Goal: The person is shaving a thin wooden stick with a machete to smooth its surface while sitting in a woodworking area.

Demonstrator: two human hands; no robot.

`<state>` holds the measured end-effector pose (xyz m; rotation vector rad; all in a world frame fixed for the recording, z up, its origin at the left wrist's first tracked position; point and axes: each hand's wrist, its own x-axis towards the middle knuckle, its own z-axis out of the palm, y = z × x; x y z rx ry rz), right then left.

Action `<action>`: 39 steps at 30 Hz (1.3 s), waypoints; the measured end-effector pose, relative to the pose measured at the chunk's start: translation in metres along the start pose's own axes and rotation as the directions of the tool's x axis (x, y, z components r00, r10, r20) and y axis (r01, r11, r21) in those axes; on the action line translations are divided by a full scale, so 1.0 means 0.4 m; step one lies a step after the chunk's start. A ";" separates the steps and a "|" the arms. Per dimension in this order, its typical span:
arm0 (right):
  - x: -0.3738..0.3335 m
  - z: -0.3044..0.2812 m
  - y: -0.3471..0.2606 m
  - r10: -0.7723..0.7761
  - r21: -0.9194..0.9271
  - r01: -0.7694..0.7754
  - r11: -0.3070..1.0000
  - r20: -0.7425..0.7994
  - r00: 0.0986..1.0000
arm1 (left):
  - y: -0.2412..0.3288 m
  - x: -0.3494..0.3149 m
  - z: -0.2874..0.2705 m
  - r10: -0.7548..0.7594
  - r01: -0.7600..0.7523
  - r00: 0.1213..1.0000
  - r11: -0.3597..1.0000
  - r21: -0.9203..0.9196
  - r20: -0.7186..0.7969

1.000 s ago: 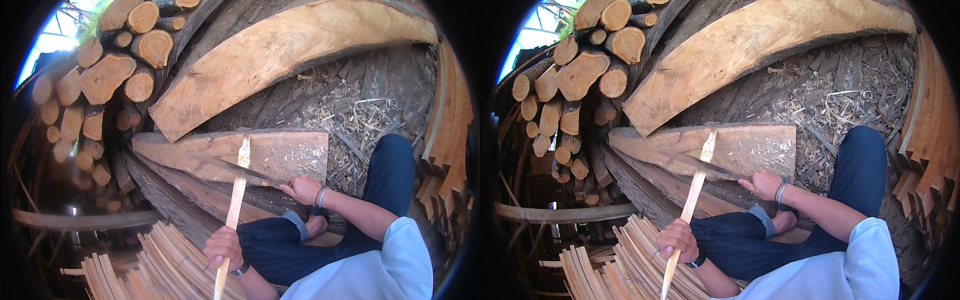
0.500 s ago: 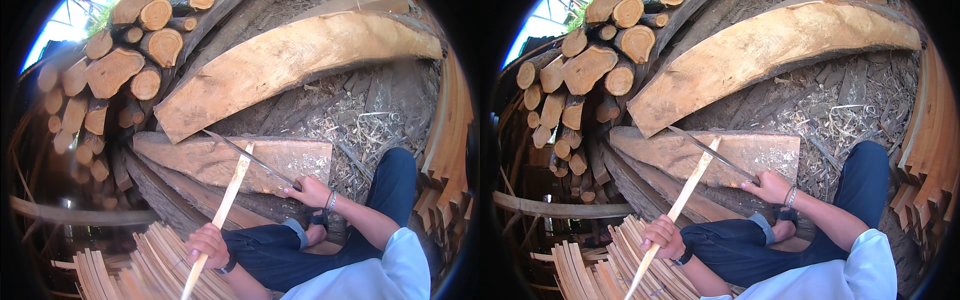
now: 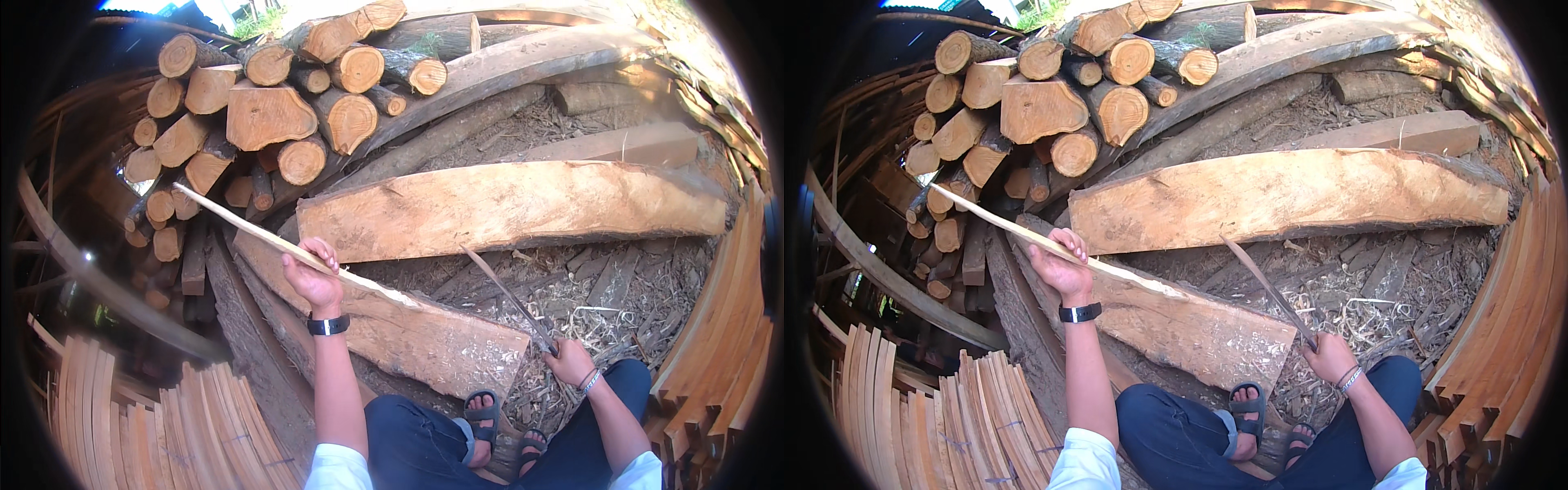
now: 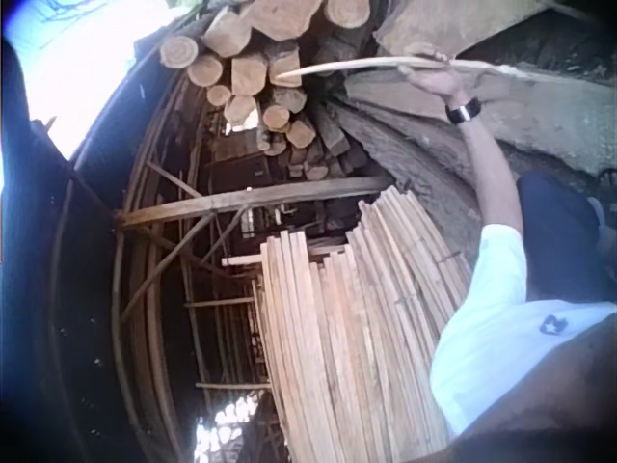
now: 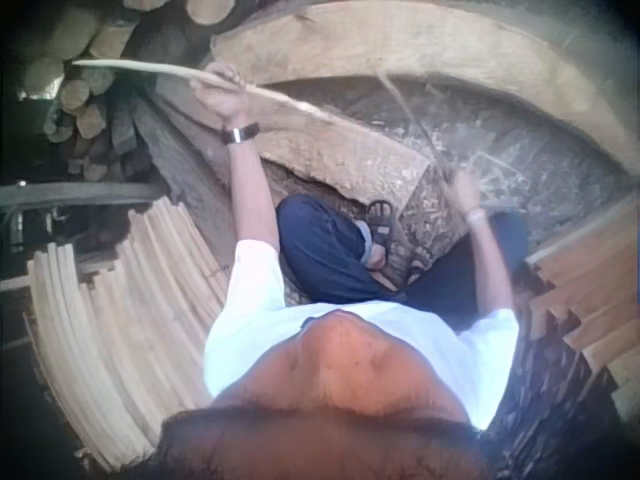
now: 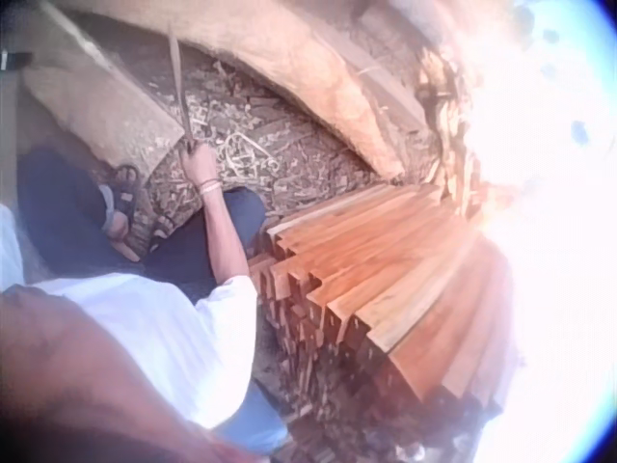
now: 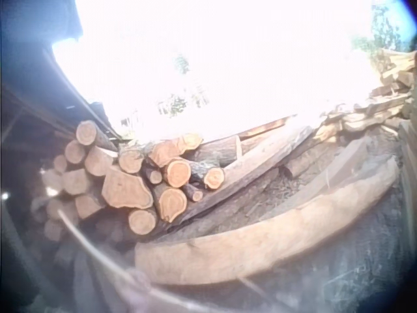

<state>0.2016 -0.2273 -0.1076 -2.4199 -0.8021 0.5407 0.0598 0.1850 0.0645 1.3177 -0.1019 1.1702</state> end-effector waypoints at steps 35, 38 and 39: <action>0.043 0.144 0.326 -0.071 -0.569 0.273 0.775 0.351 0.934 | -0.039 -0.105 0.026 -0.282 0.337 0.923 0.922 0.192 -0.263; 0.009 0.141 0.302 0.009 -0.535 0.225 0.814 0.399 0.917 | -0.042 -0.100 0.028 -0.233 0.278 0.933 0.950 0.139 -0.274; -0.002 0.125 0.281 0.048 -0.524 0.191 0.830 0.408 0.912 | -0.040 -0.101 0.023 -0.217 0.263 0.937 0.954 0.144 -0.275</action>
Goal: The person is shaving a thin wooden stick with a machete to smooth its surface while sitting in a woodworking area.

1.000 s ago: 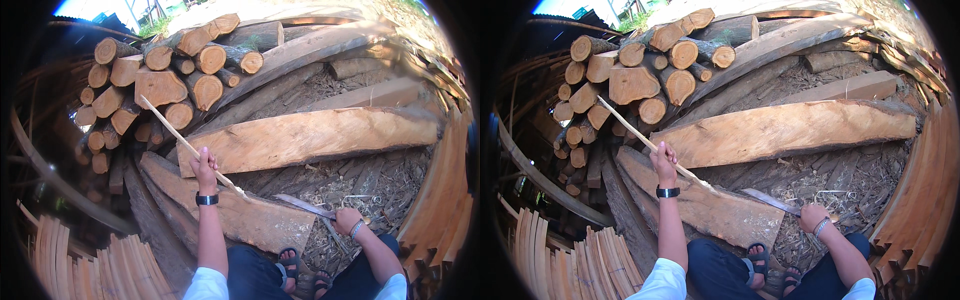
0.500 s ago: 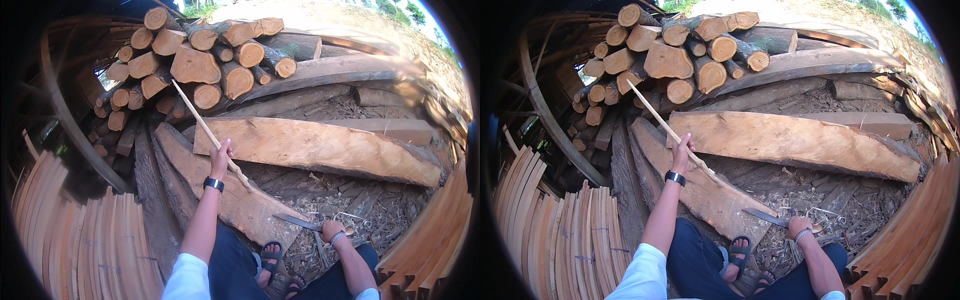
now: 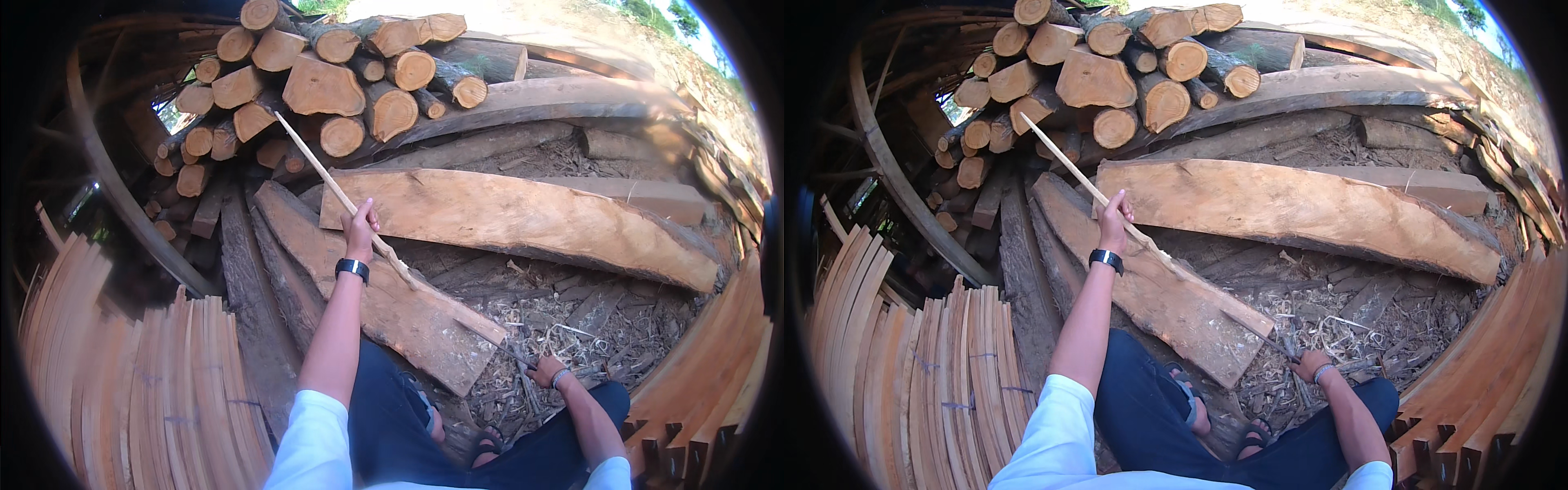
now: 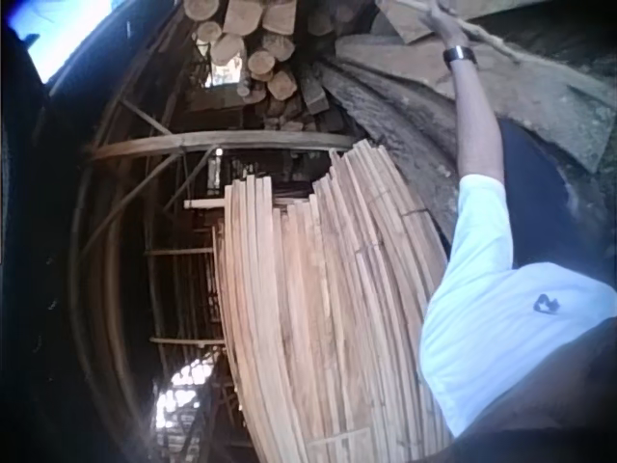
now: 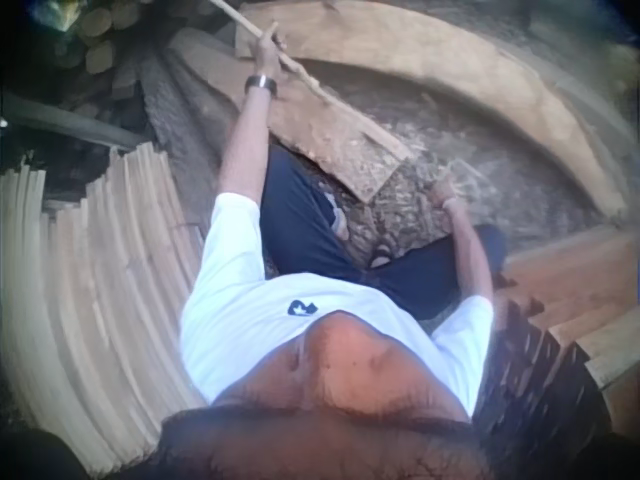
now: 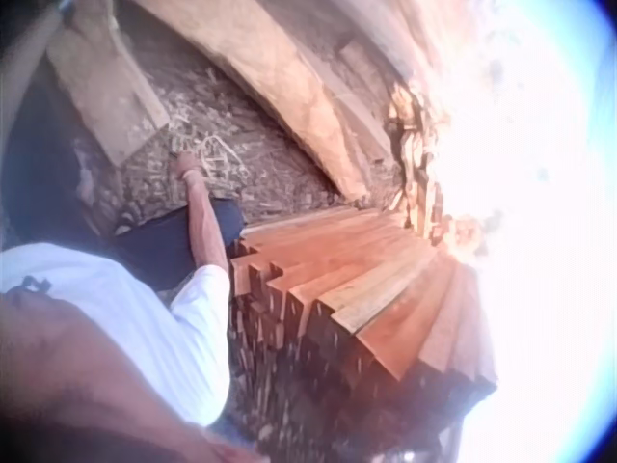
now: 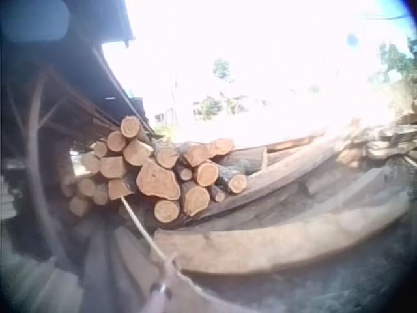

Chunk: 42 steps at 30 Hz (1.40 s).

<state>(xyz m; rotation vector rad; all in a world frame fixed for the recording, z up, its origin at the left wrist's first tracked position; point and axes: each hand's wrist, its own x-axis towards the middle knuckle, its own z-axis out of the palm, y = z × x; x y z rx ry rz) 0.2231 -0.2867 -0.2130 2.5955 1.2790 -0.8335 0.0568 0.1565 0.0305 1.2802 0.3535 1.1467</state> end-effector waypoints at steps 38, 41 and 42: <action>0.088 -0.033 -0.556 -0.105 0.744 0.354 0.567 -0.361 0.927 | -0.023 -0.109 -0.121 0.144 -0.193 0.956 0.964 -0.182 -0.254; 0.056 -0.084 -0.560 -0.149 0.723 0.412 0.554 -0.401 0.904 | -0.009 -0.173 -0.107 0.240 -0.258 0.958 0.961 -0.104 -0.157; 0.057 -0.088 -0.552 -0.133 0.712 0.403 0.575 -0.405 0.904 | -0.022 -0.186 -0.093 0.253 -0.268 0.959 0.957 -0.112 -0.130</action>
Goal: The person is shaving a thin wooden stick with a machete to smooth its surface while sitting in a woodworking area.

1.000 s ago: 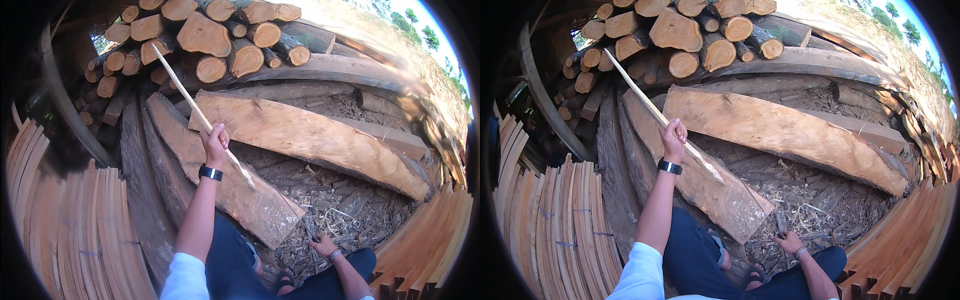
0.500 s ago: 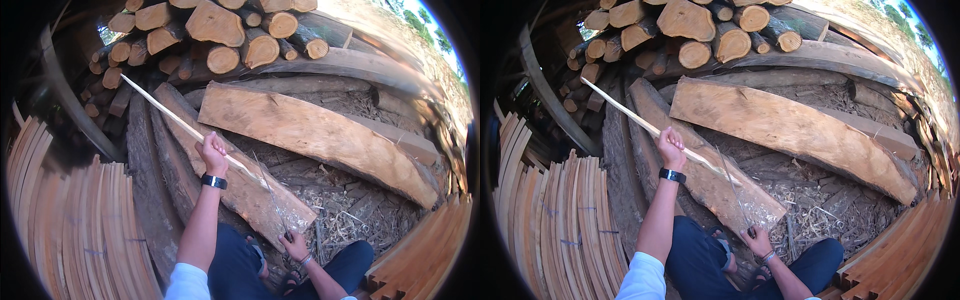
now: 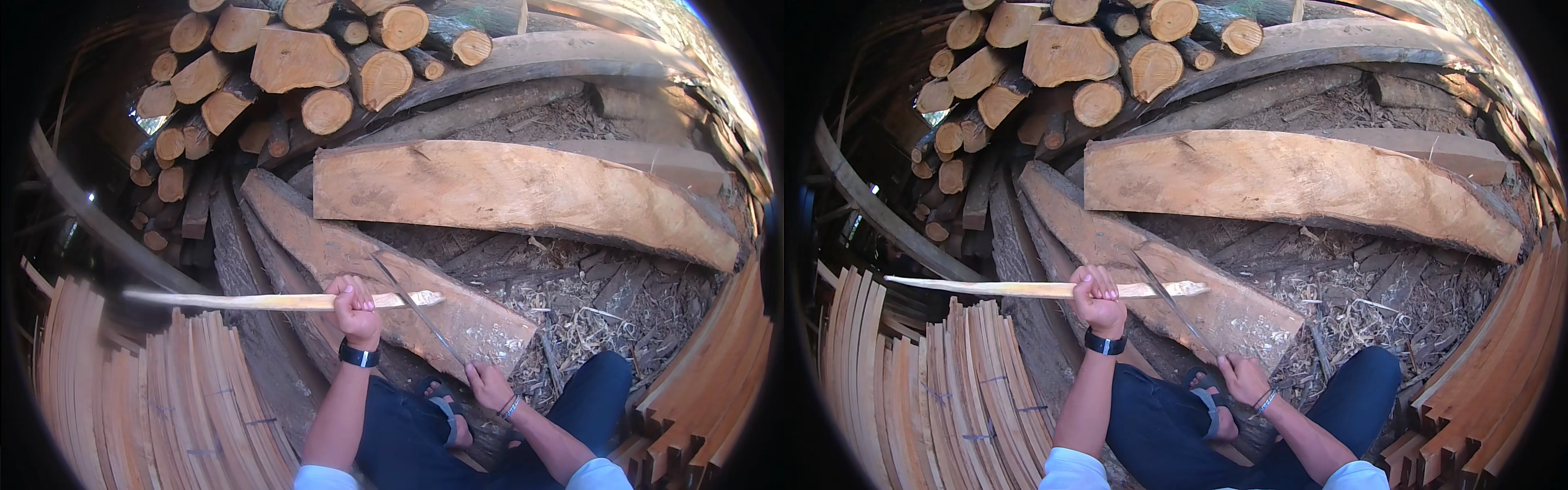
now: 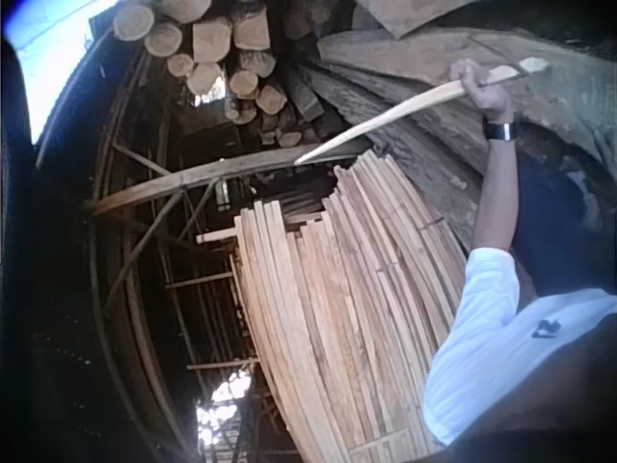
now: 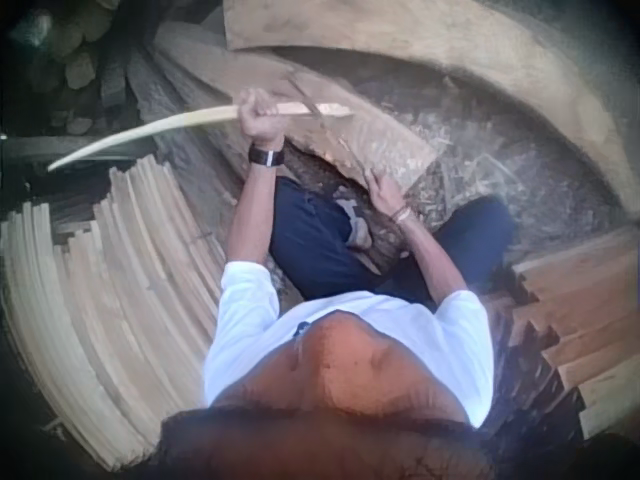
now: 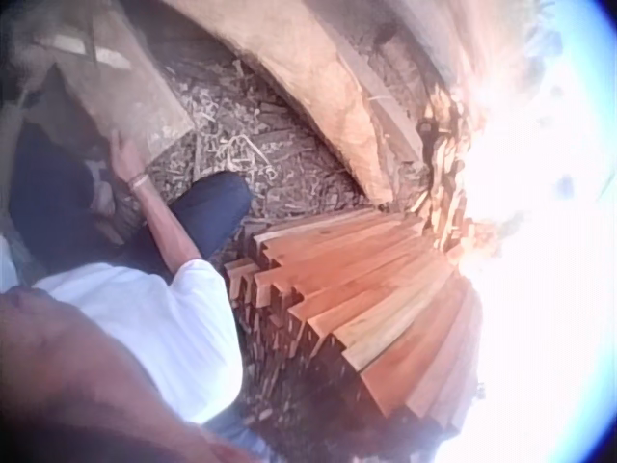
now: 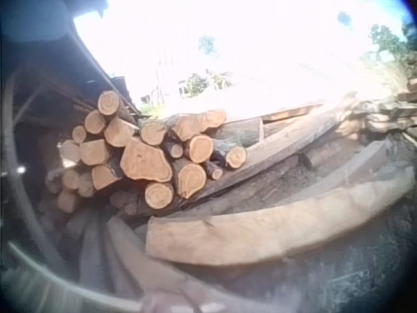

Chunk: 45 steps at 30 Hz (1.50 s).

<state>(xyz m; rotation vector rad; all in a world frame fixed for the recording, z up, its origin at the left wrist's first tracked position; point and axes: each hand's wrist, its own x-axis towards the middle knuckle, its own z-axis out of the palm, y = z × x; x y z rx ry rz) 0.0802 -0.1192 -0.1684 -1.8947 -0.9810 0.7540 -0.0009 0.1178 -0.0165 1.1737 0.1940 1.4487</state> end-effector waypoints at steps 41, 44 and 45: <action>0.005 0.009 0.062 0.135 -0.064 -0.129 0.990 0.107 0.985 | 0.071 -0.344 -0.002 0.113 -0.126 0.982 0.989 0.081 0.150; -0.015 0.016 0.038 0.083 -0.040 -0.081 0.996 0.067 0.994 | 0.077 -0.343 -0.007 0.114 -0.128 0.982 0.988 0.089 0.149; -0.026 0.010 0.012 0.031 -0.046 -0.030 0.999 0.031 0.999 | 0.080 -0.341 -0.014 0.113 -0.127 0.982 0.988 0.092 0.149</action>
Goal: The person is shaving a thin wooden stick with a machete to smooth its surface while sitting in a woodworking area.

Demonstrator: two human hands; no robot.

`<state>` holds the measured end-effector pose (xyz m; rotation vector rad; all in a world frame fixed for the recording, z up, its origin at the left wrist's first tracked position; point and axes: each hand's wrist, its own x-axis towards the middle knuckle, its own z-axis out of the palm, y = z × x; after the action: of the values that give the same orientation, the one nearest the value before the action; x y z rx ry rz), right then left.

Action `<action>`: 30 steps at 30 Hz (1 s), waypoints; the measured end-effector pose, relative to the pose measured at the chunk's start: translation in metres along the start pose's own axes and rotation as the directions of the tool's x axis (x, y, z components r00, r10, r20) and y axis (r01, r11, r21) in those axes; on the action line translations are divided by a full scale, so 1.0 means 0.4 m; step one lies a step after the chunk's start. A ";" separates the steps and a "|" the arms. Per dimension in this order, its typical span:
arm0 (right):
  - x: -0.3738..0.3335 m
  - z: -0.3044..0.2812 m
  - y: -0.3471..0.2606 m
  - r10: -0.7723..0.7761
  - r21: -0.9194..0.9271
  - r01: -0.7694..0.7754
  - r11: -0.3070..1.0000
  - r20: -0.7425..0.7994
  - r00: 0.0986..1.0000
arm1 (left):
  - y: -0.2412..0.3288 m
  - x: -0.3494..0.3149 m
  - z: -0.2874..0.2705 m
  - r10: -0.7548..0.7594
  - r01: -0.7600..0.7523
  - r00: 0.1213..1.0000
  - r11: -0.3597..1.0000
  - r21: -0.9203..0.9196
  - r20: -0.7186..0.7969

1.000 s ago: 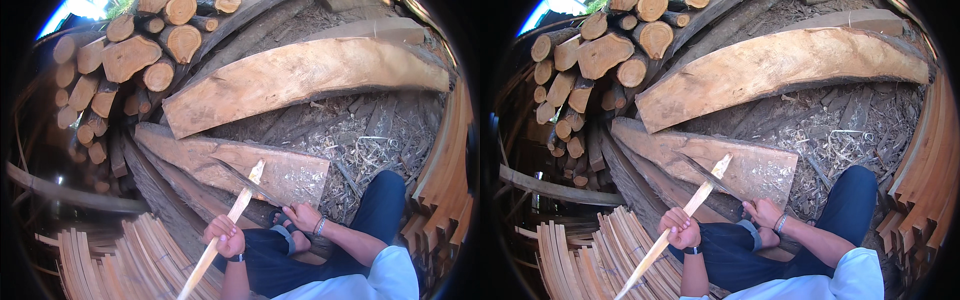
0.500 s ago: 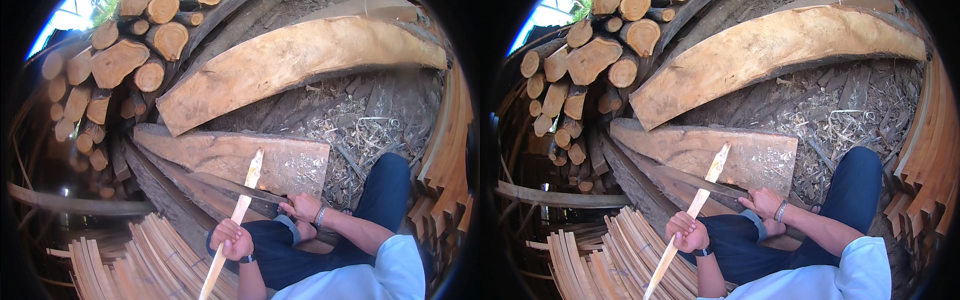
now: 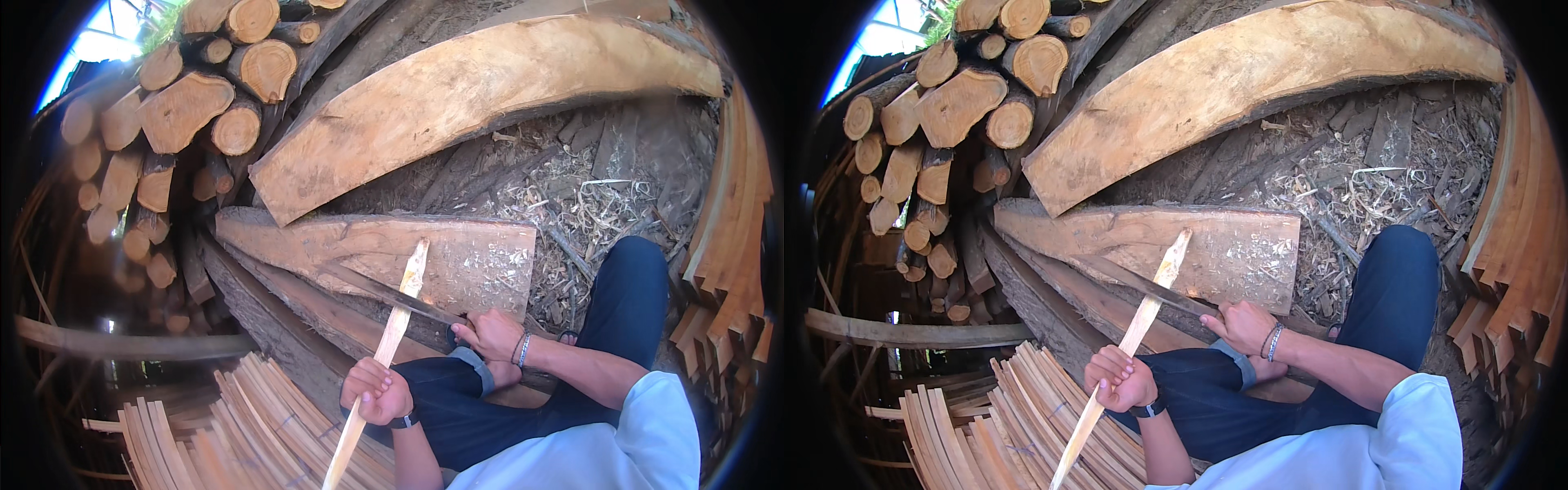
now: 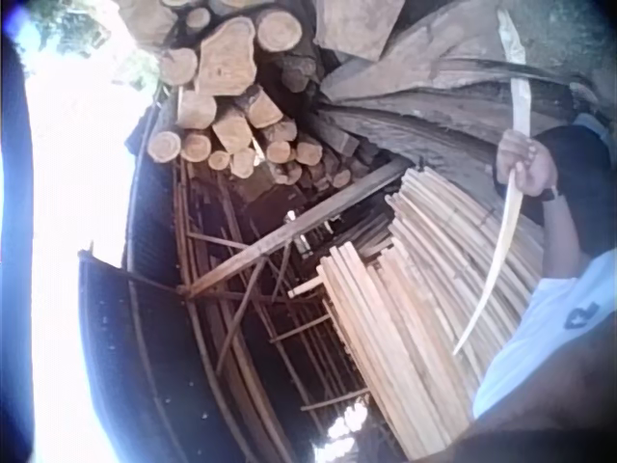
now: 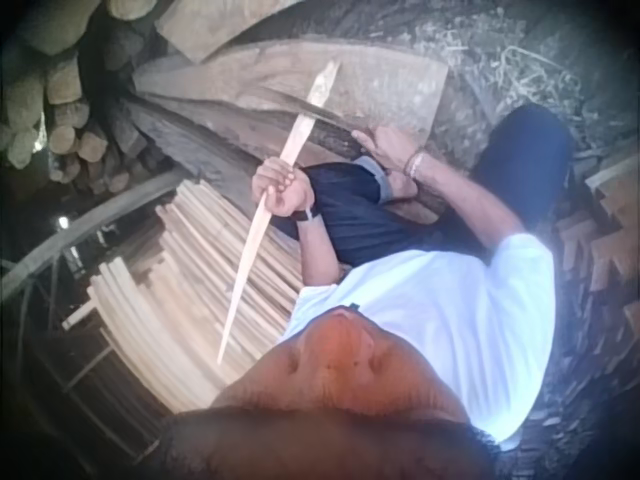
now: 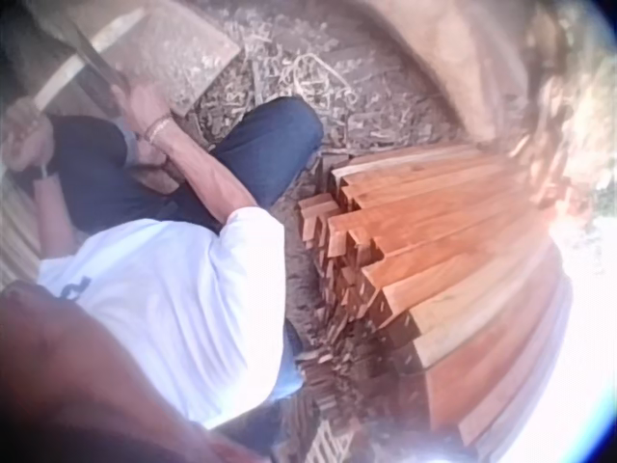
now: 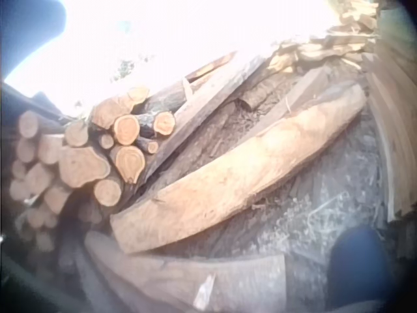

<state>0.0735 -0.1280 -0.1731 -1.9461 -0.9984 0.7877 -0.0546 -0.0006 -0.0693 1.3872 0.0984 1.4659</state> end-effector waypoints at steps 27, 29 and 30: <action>0.029 -0.025 0.033 0.063 -0.060 -0.061 0.996 0.031 0.998 | -0.006 0.001 0.008 -0.012 0.011 1.000 1.000 0.017 0.025; 0.053 -0.029 0.079 0.162 -0.023 -0.161 0.987 0.026 0.986 | -0.007 0.003 0.001 -0.010 0.010 1.000 1.000 0.005 0.029; 0.045 -0.037 0.085 0.170 -0.027 -0.171 0.985 -0.015 0.985 | -0.006 0.002 -0.008 -0.010 0.010 0.999 1.000 -0.011 0.034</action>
<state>0.1062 -0.1308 -0.1977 -2.0791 -0.8473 0.8587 -0.0556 0.0027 -0.0713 1.4003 0.0755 1.4324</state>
